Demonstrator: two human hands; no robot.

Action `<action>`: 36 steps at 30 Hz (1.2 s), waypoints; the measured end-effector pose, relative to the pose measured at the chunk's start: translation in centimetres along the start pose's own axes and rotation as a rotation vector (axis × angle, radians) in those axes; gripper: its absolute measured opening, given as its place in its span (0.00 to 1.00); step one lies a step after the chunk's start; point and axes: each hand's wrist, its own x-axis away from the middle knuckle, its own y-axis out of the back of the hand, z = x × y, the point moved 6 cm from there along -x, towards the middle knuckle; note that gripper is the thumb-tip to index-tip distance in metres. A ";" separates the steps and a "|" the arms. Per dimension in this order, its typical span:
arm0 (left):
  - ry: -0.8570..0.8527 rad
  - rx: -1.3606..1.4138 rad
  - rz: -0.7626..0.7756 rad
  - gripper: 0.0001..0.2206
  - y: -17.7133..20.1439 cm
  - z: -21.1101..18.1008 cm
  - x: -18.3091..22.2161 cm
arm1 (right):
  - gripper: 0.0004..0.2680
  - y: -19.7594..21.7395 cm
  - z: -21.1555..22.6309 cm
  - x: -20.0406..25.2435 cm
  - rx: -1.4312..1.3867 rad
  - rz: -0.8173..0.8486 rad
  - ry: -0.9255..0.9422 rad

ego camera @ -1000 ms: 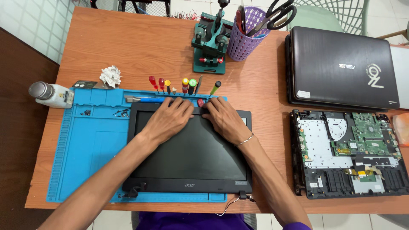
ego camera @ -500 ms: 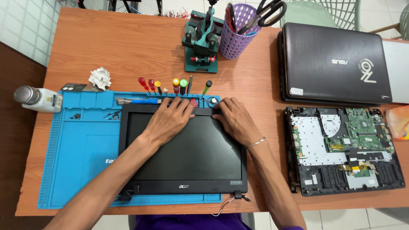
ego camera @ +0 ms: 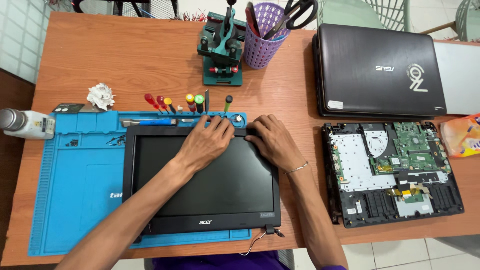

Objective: The person removes the display assembly from a laptop chassis and then pries off the plastic bezel from the screen using their hands.

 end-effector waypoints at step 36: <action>0.026 0.131 -0.038 0.12 -0.9 -4.3 -4.5 | 0.11 2.3 -3.1 2.1 -0.125 -0.041 -0.080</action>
